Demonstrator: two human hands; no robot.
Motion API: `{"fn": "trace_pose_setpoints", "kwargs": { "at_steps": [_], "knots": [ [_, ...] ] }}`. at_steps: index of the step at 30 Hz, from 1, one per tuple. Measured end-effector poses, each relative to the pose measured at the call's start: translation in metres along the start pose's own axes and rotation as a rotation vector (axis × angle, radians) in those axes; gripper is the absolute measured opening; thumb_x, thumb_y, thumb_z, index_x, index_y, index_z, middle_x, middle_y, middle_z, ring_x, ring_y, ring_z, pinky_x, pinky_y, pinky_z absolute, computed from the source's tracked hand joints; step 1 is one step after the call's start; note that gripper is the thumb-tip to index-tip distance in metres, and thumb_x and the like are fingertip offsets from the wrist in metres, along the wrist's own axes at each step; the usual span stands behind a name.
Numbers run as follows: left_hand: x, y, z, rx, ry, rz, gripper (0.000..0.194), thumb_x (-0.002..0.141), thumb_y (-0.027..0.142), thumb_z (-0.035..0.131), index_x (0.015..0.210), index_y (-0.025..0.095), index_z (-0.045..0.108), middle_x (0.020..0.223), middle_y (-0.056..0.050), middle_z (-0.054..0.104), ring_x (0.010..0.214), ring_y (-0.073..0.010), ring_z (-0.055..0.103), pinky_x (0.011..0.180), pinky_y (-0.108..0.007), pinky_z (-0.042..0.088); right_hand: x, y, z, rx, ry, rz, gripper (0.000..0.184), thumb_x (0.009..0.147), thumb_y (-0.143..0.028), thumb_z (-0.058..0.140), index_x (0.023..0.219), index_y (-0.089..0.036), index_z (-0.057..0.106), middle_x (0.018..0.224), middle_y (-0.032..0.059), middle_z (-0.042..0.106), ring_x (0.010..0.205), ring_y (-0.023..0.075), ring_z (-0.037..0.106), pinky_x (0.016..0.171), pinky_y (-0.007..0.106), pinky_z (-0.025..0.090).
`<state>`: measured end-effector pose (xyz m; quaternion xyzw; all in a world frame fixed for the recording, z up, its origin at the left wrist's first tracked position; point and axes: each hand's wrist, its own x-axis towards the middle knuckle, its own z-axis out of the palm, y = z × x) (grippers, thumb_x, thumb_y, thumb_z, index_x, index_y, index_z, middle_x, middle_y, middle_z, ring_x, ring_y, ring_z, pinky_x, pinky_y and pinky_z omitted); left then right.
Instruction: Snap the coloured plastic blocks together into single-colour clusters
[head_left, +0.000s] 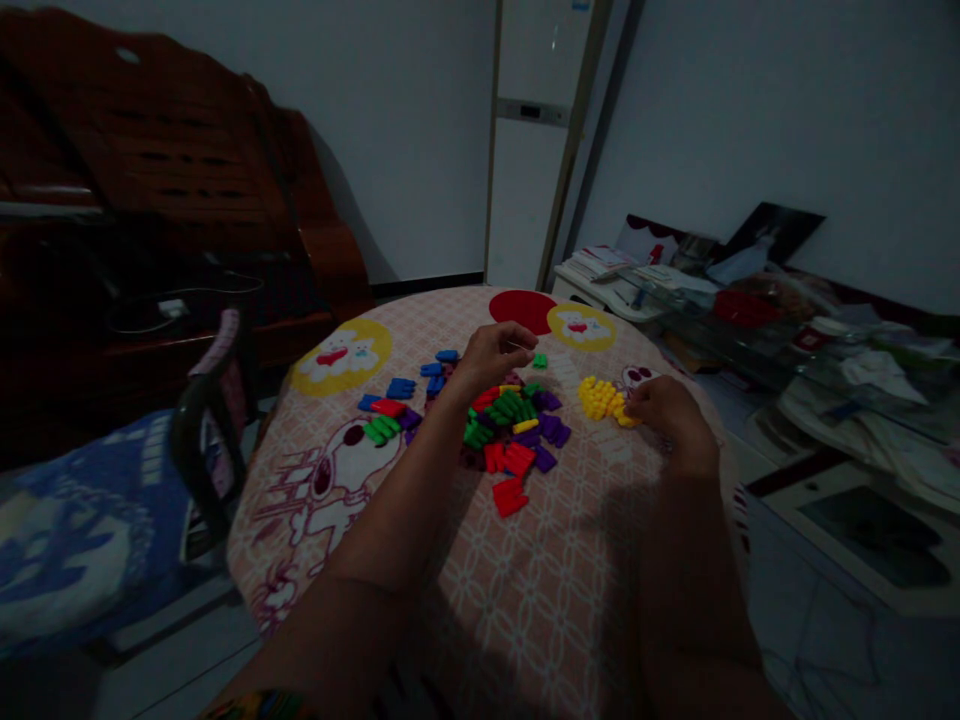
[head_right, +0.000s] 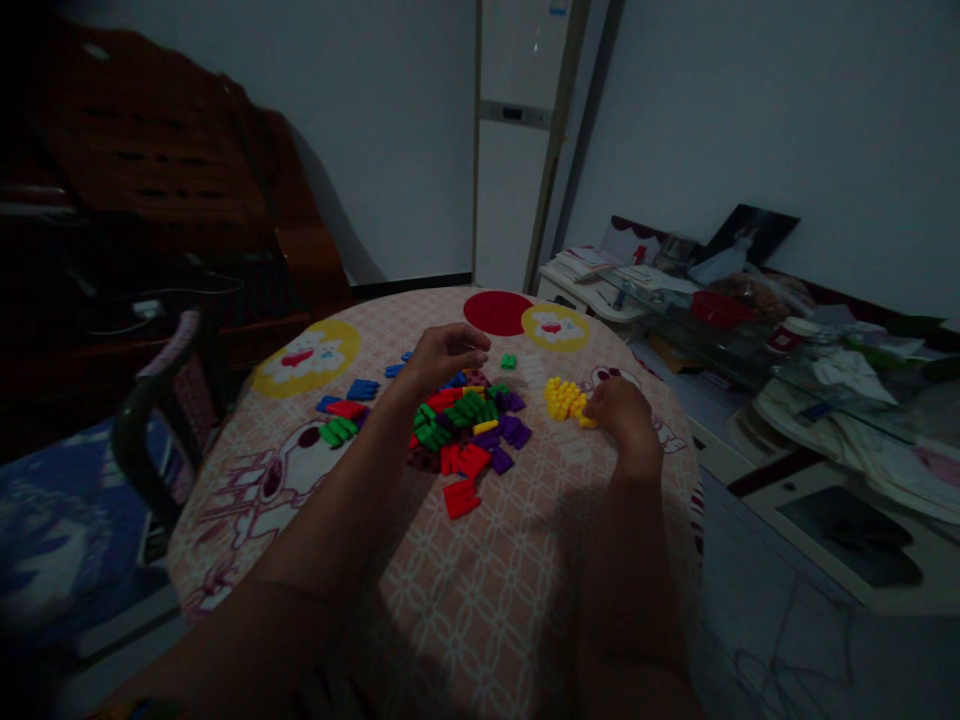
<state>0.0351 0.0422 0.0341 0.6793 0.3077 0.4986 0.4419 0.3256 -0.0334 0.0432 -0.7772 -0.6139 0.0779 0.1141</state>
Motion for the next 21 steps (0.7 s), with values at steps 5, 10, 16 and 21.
{"fn": "trace_pose_setpoints", "kwargs": {
  "at_steps": [5,10,16,21],
  "knots": [
    [-0.001,0.002,-0.005,-0.007,-0.002,-0.035,0.025,0.067,0.027,0.075,0.086,0.013,0.068,0.079,-0.004,0.070,0.070,-0.0123,0.064,0.068,-0.027,0.054,0.011,-0.001,0.017,-0.151,0.008,-0.002,0.003,0.072,-0.020,0.075,0.069,-0.019,0.074,0.076,0.0074,0.074,0.073,0.0177,0.068,0.062,0.023,0.044],
    [-0.003,0.008,-0.020,-0.007,0.070,-0.062,0.025,0.065,0.026,0.075,0.086,0.013,0.068,0.078,-0.003,0.069,0.071,-0.0131,0.064,0.071,-0.028,0.055,0.019,0.002,0.028,-0.163,0.041,-0.038,0.003,0.072,-0.021,0.075,0.072,-0.018,0.074,0.074,0.0073,0.073,0.076,0.0193,0.069,0.068,0.025,0.047],
    [-0.002,0.000,-0.042,0.166,0.298,-0.076,0.023,0.070,0.023,0.067,0.091,0.013,0.070,0.083,-0.004,0.072,0.075,-0.0155,0.066,0.075,-0.030,0.056,0.020,0.002,0.023,-0.153,-0.011,-0.012,0.021,0.070,-0.017,0.076,0.053,-0.019,0.063,0.050,0.0051,0.061,0.059,0.0206,0.065,0.060,0.029,0.047],
    [0.000,-0.018,-0.052,0.611,0.388,-0.112,0.024,0.079,0.017,0.060,0.099,0.015,0.073,0.098,-0.008,0.075,0.092,-0.0207,0.069,0.091,-0.035,0.054,0.019,-0.005,0.018,-0.151,-0.131,-0.038,0.023,0.072,-0.019,0.074,0.052,-0.020,0.063,0.048,0.0048,0.060,0.060,0.0194,0.066,0.058,0.026,0.046]
  ]
}}
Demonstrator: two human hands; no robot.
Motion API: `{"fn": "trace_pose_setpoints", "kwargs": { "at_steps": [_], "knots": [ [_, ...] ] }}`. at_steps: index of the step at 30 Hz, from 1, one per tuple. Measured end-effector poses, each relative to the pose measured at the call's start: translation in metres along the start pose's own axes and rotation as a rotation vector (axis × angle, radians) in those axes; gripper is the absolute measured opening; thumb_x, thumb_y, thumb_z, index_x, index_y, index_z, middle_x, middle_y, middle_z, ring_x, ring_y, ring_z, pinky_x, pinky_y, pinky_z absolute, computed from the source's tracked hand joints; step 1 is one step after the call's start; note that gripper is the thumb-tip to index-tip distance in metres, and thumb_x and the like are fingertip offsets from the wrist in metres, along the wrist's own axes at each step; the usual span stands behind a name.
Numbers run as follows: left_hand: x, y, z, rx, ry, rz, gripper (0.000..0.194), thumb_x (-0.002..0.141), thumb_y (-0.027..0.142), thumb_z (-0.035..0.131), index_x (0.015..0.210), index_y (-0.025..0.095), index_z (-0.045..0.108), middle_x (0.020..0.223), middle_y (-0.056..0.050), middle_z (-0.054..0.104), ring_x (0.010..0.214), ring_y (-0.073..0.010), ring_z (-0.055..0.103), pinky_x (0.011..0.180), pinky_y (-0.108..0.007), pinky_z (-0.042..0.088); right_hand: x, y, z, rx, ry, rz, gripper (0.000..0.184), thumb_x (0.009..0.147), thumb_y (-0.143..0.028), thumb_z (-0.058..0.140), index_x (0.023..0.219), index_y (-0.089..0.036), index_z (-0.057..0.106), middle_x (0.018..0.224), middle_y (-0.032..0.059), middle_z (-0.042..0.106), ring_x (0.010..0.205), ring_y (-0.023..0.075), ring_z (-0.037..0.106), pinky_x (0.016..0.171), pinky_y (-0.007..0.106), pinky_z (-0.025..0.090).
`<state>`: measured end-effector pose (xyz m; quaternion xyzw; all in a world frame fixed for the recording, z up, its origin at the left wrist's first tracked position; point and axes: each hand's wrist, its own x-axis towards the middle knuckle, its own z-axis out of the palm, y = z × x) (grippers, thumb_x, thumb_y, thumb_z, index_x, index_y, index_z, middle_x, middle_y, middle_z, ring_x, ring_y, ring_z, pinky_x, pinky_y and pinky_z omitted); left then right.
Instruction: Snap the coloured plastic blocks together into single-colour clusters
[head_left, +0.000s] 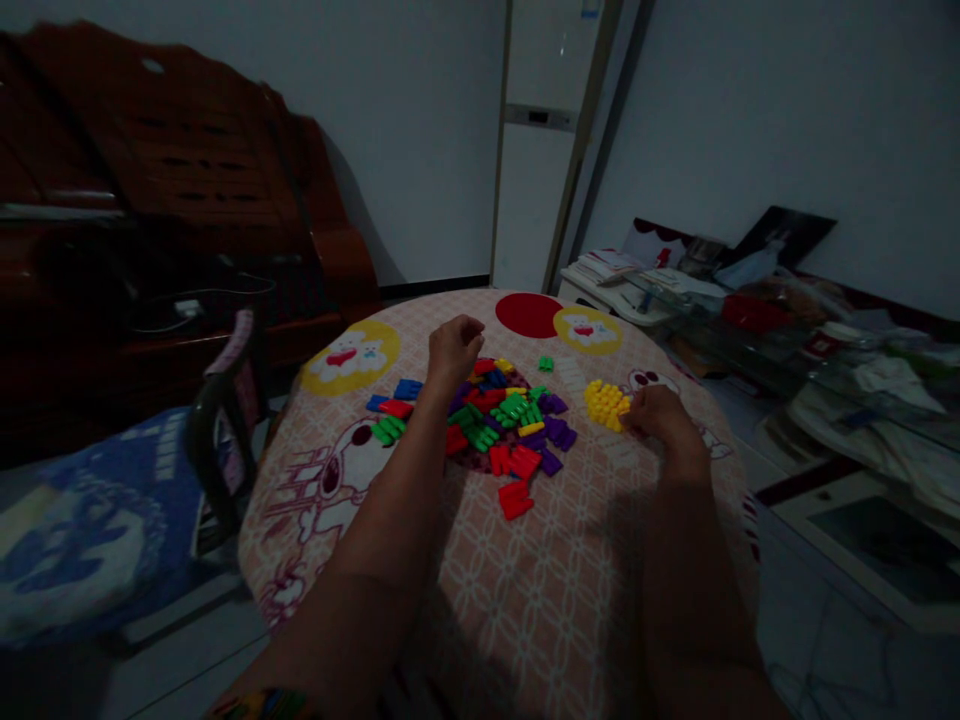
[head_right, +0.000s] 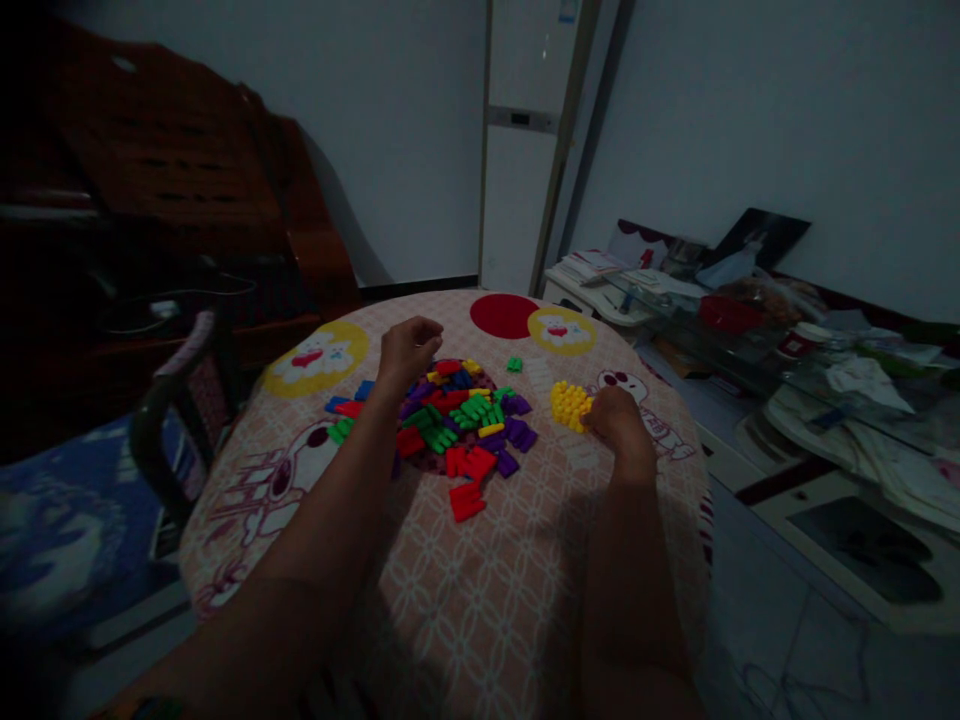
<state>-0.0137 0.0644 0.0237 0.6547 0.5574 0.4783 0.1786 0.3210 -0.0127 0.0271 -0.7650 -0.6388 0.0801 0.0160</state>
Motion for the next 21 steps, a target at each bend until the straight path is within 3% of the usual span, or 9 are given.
{"fn": "trace_pose_setpoints", "kwargs": {
  "at_steps": [3,6,10,13,16,21],
  "knots": [
    [-0.004,-0.012,0.006,0.248,-0.067,-0.037,0.028,0.082,0.013,0.058,0.105,0.016,0.073,0.108,-0.011,0.075,0.104,-0.0251,0.068,0.098,-0.038,0.051,-0.003,0.000,0.000,0.036,0.017,0.034,0.027,0.081,-0.027,0.068,0.056,-0.019,0.065,0.054,0.0065,0.063,0.065,0.0197,0.067,0.063,0.027,0.048],
    [-0.009,-0.024,0.012,0.443,-0.209,-0.138,0.025,0.083,0.017,0.063,0.106,0.017,0.074,0.111,-0.014,0.075,0.108,-0.0301,0.067,0.095,-0.040,0.051,-0.006,0.004,0.000,0.126,0.105,0.056,0.029,0.086,-0.033,0.065,0.061,-0.017,0.068,0.060,0.0083,0.066,0.066,0.0202,0.067,0.066,0.029,0.049],
    [-0.010,-0.032,0.012,0.485,-0.298,-0.188,0.026,0.078,0.026,0.072,0.103,0.017,0.074,0.111,-0.014,0.075,0.106,-0.0318,0.068,0.089,-0.037,0.052,-0.006,0.007,0.002,0.277,0.191,0.078,0.021,0.083,-0.030,0.066,0.066,-0.017,0.068,0.064,0.0083,0.069,0.066,0.0204,0.068,0.066,0.030,0.050],
    [-0.004,-0.029,0.005,0.334,-0.274,-0.178,0.032,0.072,0.023,0.076,0.104,0.019,0.074,0.101,-0.010,0.077,0.096,-0.0270,0.070,0.083,-0.033,0.054,-0.006,0.003,0.002,0.404,0.259,0.093,0.014,0.077,-0.025,0.069,0.066,-0.018,0.066,0.062,0.0060,0.068,0.062,0.0189,0.067,0.062,0.027,0.050],
    [0.000,-0.017,0.000,0.021,-0.306,-0.156,0.039,0.070,0.024,0.077,0.107,0.017,0.072,0.083,-0.004,0.076,0.073,-0.0190,0.069,0.070,-0.029,0.053,-0.010,-0.011,-0.001,0.640,0.303,0.062,0.007,0.073,-0.023,0.069,0.070,-0.016,0.068,0.061,0.0041,0.068,0.055,0.0160,0.065,0.053,0.024,0.049],
    [-0.012,0.024,0.020,-0.422,-0.474,-0.006,0.030,0.069,0.024,0.076,0.096,0.013,0.070,0.071,-0.001,0.070,0.061,-0.0134,0.064,0.061,-0.025,0.050,-0.023,-0.048,-0.008,1.001,0.218,-0.163,0.019,0.071,-0.031,0.073,0.079,-0.013,0.071,0.064,0.0048,0.070,0.054,0.0144,0.065,0.047,0.021,0.049]
  ]
}}
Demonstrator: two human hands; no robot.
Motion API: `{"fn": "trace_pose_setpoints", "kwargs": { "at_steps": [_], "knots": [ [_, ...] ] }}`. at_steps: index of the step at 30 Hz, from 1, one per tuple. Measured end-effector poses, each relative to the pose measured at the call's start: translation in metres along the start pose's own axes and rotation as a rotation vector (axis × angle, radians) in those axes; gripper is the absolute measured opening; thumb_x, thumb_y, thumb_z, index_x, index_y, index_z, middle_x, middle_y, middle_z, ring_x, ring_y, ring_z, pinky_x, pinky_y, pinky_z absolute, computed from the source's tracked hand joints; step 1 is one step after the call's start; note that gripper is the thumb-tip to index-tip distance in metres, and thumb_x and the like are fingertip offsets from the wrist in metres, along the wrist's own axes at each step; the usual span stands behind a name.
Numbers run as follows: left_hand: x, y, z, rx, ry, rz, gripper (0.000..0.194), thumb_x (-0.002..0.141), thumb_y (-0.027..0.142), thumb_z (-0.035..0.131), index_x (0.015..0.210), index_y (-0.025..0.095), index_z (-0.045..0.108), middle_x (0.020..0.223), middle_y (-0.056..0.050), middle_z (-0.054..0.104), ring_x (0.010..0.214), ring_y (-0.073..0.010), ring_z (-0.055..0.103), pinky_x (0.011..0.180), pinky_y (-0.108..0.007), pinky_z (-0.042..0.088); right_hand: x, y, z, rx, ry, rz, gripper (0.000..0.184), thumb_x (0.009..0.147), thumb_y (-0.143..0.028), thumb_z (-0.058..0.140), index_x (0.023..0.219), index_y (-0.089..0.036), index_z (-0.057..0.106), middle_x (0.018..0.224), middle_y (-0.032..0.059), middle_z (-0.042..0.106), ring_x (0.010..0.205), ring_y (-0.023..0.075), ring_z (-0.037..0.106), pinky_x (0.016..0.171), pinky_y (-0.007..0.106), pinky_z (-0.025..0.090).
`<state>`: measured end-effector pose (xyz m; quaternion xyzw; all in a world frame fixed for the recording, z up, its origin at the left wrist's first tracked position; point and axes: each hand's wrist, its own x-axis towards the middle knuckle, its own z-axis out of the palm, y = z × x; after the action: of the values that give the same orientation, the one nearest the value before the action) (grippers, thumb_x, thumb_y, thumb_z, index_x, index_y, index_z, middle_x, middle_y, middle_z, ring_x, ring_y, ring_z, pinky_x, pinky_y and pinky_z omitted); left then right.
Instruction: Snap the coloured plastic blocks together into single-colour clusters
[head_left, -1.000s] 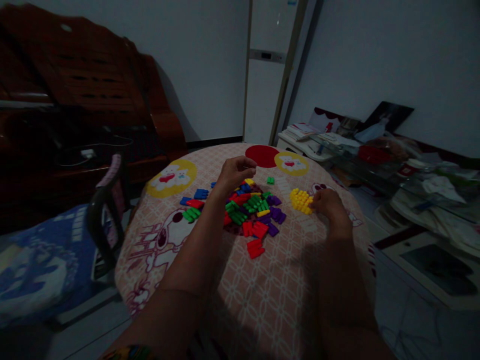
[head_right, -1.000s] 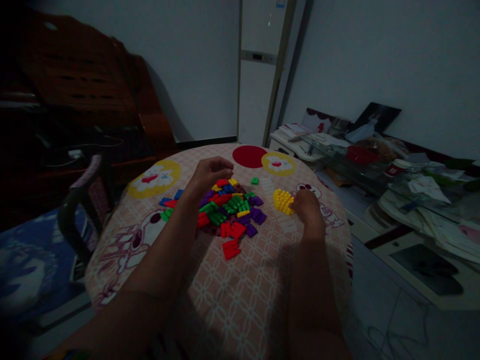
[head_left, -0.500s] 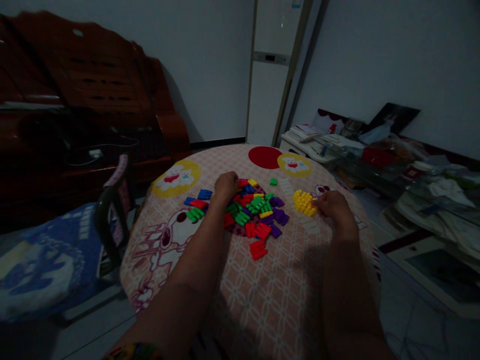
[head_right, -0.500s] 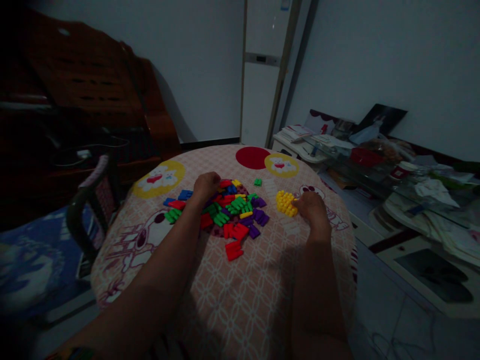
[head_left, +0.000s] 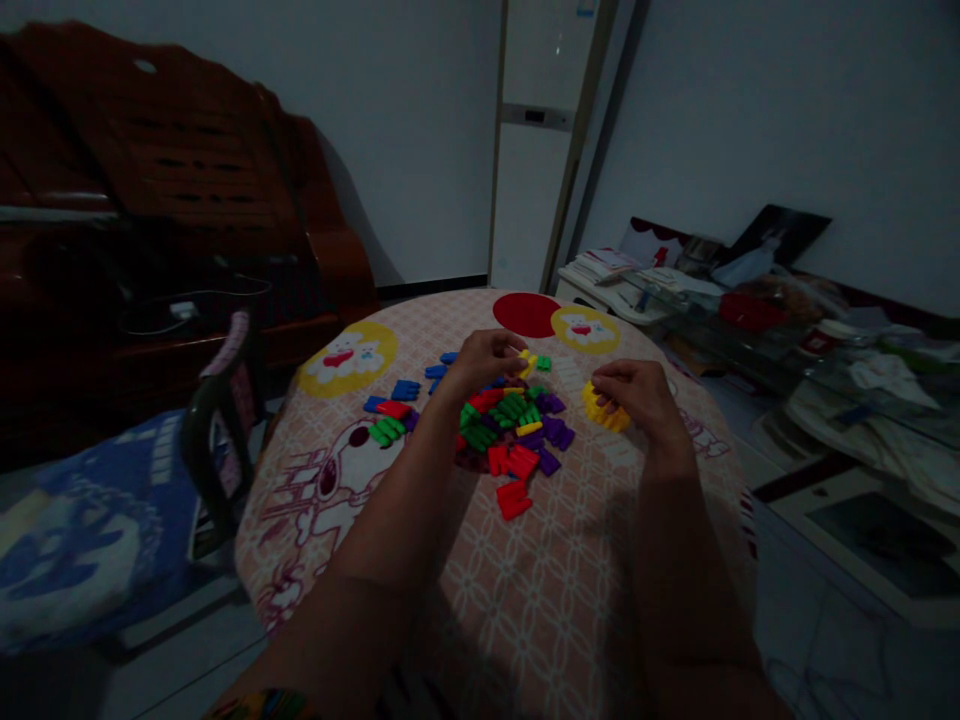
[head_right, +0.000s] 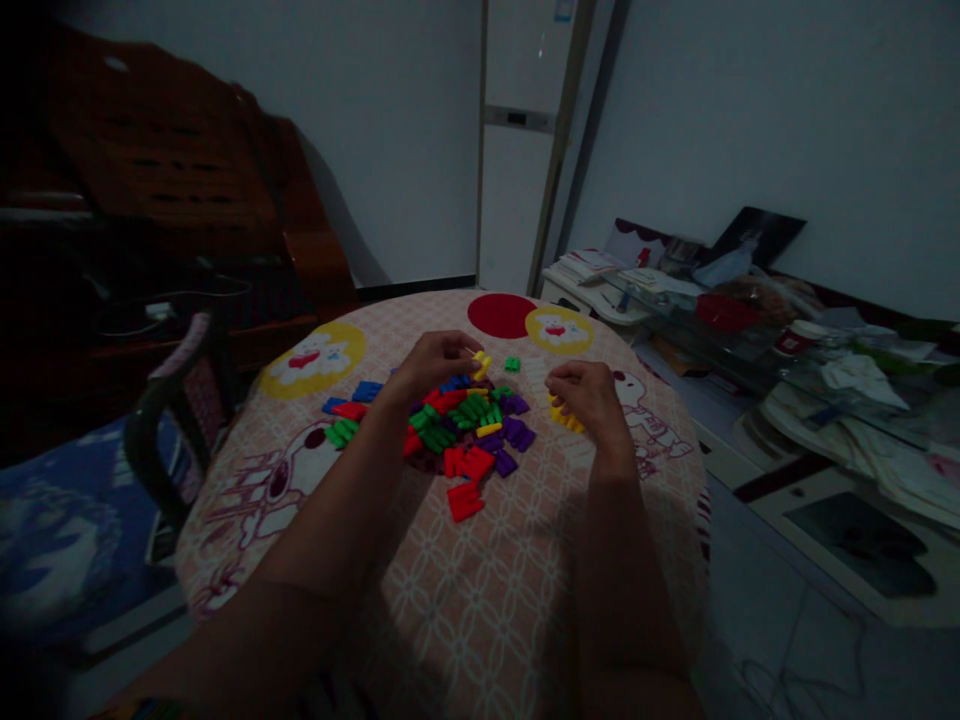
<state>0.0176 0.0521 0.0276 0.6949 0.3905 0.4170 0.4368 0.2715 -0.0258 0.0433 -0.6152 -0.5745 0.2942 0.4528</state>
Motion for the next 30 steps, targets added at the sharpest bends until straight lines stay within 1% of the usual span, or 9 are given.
{"fn": "trace_pose_setpoints", "kwargs": {
  "at_steps": [5,9,12,14,16,19,22,27,30],
  "knots": [
    [-0.008,0.024,0.056,0.044,-0.050,0.210,0.023,0.071,0.024,0.076,0.090,0.013,0.071,0.075,-0.001,0.070,0.065,-0.0120,0.062,0.059,-0.021,0.047,-0.008,-0.019,0.013,0.172,-0.165,-0.078,0.035,0.065,-0.044,0.079,0.081,-0.014,0.073,0.060,0.0030,0.068,0.047,0.0132,0.061,0.045,0.022,0.049],
    [-0.013,0.031,0.070,0.082,-0.039,0.284,0.026,0.073,0.018,0.072,0.098,0.014,0.072,0.085,-0.002,0.073,0.070,-0.0112,0.064,0.064,-0.021,0.049,-0.008,-0.012,-0.005,0.150,-0.083,-0.046,0.031,0.065,-0.043,0.080,0.075,-0.015,0.072,0.058,0.0033,0.067,0.046,0.0134,0.059,0.044,0.023,0.048],
    [-0.010,0.029,0.061,0.059,0.007,0.285,0.029,0.075,0.016,0.070,0.104,0.014,0.072,0.093,-0.005,0.075,0.076,-0.0121,0.067,0.070,-0.022,0.053,-0.003,0.004,-0.027,-0.020,0.152,0.056,0.021,0.071,-0.036,0.073,0.073,-0.015,0.070,0.059,0.0040,0.067,0.047,0.0152,0.060,0.045,0.025,0.047],
    [-0.008,0.025,0.052,0.045,0.052,0.258,0.026,0.076,0.017,0.068,0.101,0.013,0.072,0.093,-0.006,0.076,0.077,-0.0125,0.067,0.070,-0.023,0.054,0.002,0.016,-0.039,-0.283,0.287,0.120,0.016,0.074,-0.030,0.068,0.068,-0.015,0.069,0.058,0.0057,0.066,0.052,0.0182,0.062,0.051,0.028,0.049],
    [-0.005,0.022,0.044,0.025,0.083,0.223,0.023,0.077,0.019,0.067,0.098,0.013,0.072,0.089,-0.005,0.075,0.073,-0.0124,0.067,0.067,-0.022,0.054,0.007,0.028,-0.046,-0.590,0.337,0.155,0.015,0.074,-0.025,0.067,0.063,-0.015,0.069,0.059,0.0092,0.066,0.062,0.0228,0.067,0.061,0.031,0.052],
    [-0.002,0.017,0.036,-0.001,0.098,0.194,0.022,0.076,0.023,0.068,0.095,0.013,0.072,0.081,-0.004,0.074,0.066,-0.0117,0.065,0.061,-0.021,0.052,0.014,0.041,-0.044,-0.861,0.303,0.241,0.016,0.076,-0.024,0.066,0.066,-0.014,0.073,0.065,0.0142,0.069,0.078,0.0285,0.070,0.072,0.035,0.052],
    [0.000,0.014,0.029,-0.044,0.123,0.184,0.022,0.074,0.025,0.070,0.091,0.012,0.073,0.075,-0.003,0.072,0.062,-0.0113,0.064,0.059,-0.022,0.053,0.019,0.051,-0.037,-0.925,0.249,0.331,0.020,0.082,-0.025,0.063,0.077,-0.012,0.077,0.073,0.0176,0.072,0.083,0.0302,0.071,0.076,0.035,0.053],
    [0.001,0.008,0.009,-0.073,0.220,0.162,0.025,0.072,0.028,0.071,0.091,0.012,0.072,0.075,-0.003,0.071,0.065,-0.0129,0.066,0.060,-0.023,0.055,0.020,0.065,-0.028,-0.989,0.205,0.242,0.028,0.087,-0.026,0.061,0.094,-0.006,0.078,0.096,0.0240,0.074,0.096,0.0324,0.071,0.080,0.035,0.051],
    [0.002,0.001,-0.005,-0.008,0.307,0.142,0.024,0.074,0.027,0.068,0.093,0.013,0.073,0.076,-0.003,0.072,0.066,-0.0134,0.066,0.063,-0.024,0.056,0.017,0.067,-0.027,-1.011,0.136,0.246,0.032,0.090,-0.028,0.058,0.095,-0.005,0.078,0.100,0.0248,0.074,0.098,0.0323,0.071,0.080,0.034,0.050]
  ]
}}
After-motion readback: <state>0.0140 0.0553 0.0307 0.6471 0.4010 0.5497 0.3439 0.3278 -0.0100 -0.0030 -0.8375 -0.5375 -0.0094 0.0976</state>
